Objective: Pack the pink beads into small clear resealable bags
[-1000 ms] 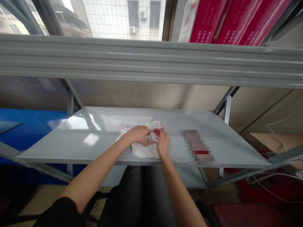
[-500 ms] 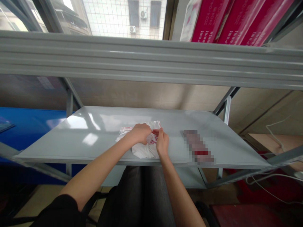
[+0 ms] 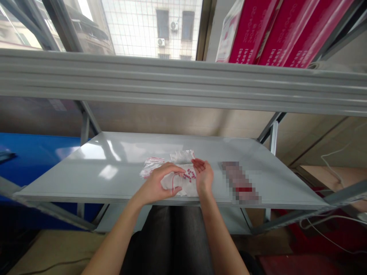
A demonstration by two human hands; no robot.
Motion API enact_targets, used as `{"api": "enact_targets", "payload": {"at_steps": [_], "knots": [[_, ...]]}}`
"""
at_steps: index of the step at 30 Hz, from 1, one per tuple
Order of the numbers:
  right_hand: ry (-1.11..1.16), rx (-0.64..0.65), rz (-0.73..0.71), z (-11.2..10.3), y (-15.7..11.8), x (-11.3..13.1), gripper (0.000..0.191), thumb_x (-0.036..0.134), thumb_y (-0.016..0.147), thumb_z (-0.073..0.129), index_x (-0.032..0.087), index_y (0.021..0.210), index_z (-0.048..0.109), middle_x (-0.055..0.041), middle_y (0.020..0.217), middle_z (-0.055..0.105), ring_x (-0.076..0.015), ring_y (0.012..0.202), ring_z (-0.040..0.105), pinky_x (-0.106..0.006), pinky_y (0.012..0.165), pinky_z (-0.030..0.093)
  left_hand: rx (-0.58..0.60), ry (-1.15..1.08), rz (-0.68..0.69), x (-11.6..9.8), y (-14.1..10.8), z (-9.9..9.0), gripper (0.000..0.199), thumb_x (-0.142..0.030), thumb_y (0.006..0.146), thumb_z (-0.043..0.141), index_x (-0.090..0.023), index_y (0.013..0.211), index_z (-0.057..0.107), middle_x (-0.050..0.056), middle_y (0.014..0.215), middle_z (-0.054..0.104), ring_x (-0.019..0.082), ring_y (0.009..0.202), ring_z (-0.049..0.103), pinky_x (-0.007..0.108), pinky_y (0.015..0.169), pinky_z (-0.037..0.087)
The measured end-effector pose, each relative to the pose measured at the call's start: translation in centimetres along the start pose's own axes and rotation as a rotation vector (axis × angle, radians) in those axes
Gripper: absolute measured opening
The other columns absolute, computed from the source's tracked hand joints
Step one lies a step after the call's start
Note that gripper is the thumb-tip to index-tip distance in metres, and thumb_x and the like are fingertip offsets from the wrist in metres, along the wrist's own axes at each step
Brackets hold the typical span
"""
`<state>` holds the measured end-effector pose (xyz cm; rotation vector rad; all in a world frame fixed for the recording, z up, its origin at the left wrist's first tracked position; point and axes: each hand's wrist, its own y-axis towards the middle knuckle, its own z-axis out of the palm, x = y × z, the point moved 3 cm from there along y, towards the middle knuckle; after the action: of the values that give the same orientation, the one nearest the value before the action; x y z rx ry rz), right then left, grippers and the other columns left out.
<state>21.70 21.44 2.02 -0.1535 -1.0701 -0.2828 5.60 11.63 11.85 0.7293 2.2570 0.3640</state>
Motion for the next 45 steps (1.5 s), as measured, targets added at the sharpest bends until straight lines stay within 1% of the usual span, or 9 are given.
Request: {"api": "enact_targets", "payload": {"at_steps": [6, 10, 14, 18, 21, 27, 32, 39, 45], "knots": [[0.102, 0.107, -0.058, -0.1, -3.5, 4.7, 0.027, 0.044, 0.077, 0.062, 0.021, 0.090, 0.067, -0.0066, 0.103, 0.073, -0.0235, 0.113, 0.063, -0.041, 0.104, 0.045, -0.202, -0.218, 0.039, -2.1, -2.5, 1.0, 0.036, -0.018, 0.081, 0.065, -0.023, 0.116, 0.058, 0.005, 0.105, 0.068, 0.020, 0.095, 0.065, 0.033, 0.086, 0.053], [-0.042, 0.459, -0.130, -1.5, -10.0, 8.0, 0.027, 0.032, 0.082, 0.070, 0.025, 0.107, 0.064, -0.0048, 0.105, 0.067, -0.0232, 0.107, 0.063, -0.041, 0.100, 0.049, -0.343, -0.091, -0.094, -2.9, -4.1, 2.8, 0.033, -0.016, 0.082, 0.061, -0.024, 0.113, 0.053, 0.000, 0.088, 0.062, 0.016, 0.074, 0.062, 0.027, 0.069, 0.053], [-0.341, 0.622, -0.120, -3.4, -14.5, 6.6, 0.049, 0.019, 0.073, 0.077, 0.025, 0.119, 0.060, -0.0058, 0.114, 0.065, -0.0233, 0.108, 0.063, -0.033, 0.095, 0.052, -0.449, 0.063, -0.245, -3.1, -5.6, 5.6, 0.053, -0.015, 0.076, 0.064, -0.023, 0.124, 0.044, 0.007, 0.104, 0.060, 0.023, 0.089, 0.064, 0.035, 0.076, 0.056], [-0.429, 0.485, -0.026, -4.5, -14.6, 4.7, 0.015, 0.032, 0.084, 0.069, 0.019, 0.091, 0.066, -0.0051, 0.086, 0.069, -0.0202, 0.080, 0.066, -0.027, 0.072, 0.053, -0.373, 0.036, -0.298, -3.4, -6.8, 7.6, 0.077, -0.014, 0.073, 0.065, -0.023, 0.140, 0.029, 0.016, 0.126, 0.050, 0.029, 0.109, 0.059, 0.046, 0.089, 0.054], [-0.443, 0.479, 0.008, -4.6, -14.1, 4.8, 0.024, 0.041, 0.086, 0.067, 0.017, 0.082, 0.067, -0.0059, 0.078, 0.070, -0.0209, 0.075, 0.065, -0.028, 0.070, 0.051, -0.370, -0.139, -0.354, -3.6, -8.0, 7.7, 0.082, -0.017, 0.075, 0.065, -0.024, 0.145, 0.022, 0.012, 0.119, 0.049, 0.027, 0.107, 0.057, 0.046, 0.094, 0.050], [-0.482, 0.531, -0.016, -4.9, -14.0, 6.3, 0.027, 0.044, 0.085, 0.069, 0.018, 0.077, 0.068, -0.0049, 0.072, 0.068, -0.0207, 0.071, 0.062, -0.028, 0.066, 0.049, -0.422, -0.565, -0.510, -3.4, -9.8, 6.4, 0.033, -0.038, 0.093, 0.051, -0.025, 0.124, 0.050, 0.002, 0.089, 0.053, 0.018, 0.081, 0.054, 0.029, 0.075, 0.048], [-0.515, 0.548, -0.032, -6.0, -14.2, 6.1, 0.022, 0.041, 0.083, 0.072, 0.019, 0.080, 0.069, -0.0047, 0.079, 0.068, -0.0227, 0.078, 0.062, -0.031, 0.074, 0.047, -0.323, -0.462, -0.502, -3.6, -9.6, 5.3, 0.030, -0.039, 0.097, 0.053, -0.020, 0.073, 0.055, -0.001, 0.071, 0.053, 0.014, 0.067, 0.052, 0.022, 0.063, 0.042], [-0.308, 0.647, -0.064, -5.3, -14.3, 6.0, 0.022, 0.034, 0.090, 0.065, 0.021, 0.073, 0.056, 0.0004, 0.073, 0.054, -0.0180, 0.074, 0.052, -0.028, 0.069, 0.041, -0.361, -0.244, -0.376, -3.5, -9.4, 4.4, 0.025, -0.028, 0.094, 0.058, -0.021, 0.070, 0.055, -0.004, 0.065, 0.055, 0.012, 0.059, 0.054, 0.019, 0.056, 0.043], [-0.502, 0.776, -0.273, -4.7, -14.4, 8.0, 0.018, 0.021, 0.094, 0.057, 0.021, 0.075, 0.056, -0.0004, 0.075, 0.056, -0.0179, 0.076, 0.055, -0.028, 0.069, 0.043, -0.462, 0.024, -0.139, -4.1, -9.0, 2.9, 0.020, -0.013, 0.091, 0.057, -0.021, 0.073, 0.057, -0.003, 0.066, 0.059, 0.014, 0.063, 0.057, 0.022, 0.060, 0.044]]}}
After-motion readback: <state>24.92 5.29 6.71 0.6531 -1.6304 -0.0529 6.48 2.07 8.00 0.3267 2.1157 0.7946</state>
